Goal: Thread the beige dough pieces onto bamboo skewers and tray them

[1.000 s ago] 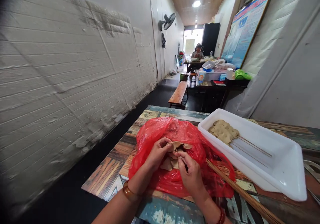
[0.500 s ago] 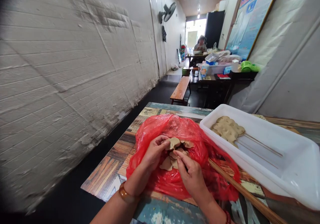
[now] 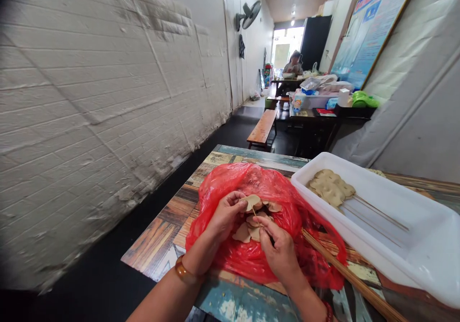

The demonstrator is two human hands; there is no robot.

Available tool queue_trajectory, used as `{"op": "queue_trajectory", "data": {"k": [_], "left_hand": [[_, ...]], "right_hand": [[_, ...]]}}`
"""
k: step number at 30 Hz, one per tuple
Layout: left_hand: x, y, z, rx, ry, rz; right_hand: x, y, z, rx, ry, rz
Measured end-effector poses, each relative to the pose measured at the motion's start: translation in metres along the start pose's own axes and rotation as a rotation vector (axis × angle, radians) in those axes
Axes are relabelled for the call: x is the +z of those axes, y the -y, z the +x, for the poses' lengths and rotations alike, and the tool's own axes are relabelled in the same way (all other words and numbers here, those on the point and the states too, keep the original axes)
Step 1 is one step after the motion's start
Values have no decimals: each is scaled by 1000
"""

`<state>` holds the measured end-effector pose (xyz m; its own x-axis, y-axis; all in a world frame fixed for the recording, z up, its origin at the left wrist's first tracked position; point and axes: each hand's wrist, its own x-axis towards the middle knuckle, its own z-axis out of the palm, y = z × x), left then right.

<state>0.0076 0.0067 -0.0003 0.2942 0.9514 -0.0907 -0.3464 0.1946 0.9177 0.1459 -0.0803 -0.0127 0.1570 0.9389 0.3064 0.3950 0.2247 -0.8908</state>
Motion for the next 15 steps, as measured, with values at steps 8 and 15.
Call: {"op": "queue_trajectory", "data": {"k": [8,15], "left_hand": [[5,-4,-4,-20,5,19],[2,0,-3,1,27,23]], "right_hand": [[0,-4,-2,20,11,-12],[0,-4,-2,30,31,-32]]}}
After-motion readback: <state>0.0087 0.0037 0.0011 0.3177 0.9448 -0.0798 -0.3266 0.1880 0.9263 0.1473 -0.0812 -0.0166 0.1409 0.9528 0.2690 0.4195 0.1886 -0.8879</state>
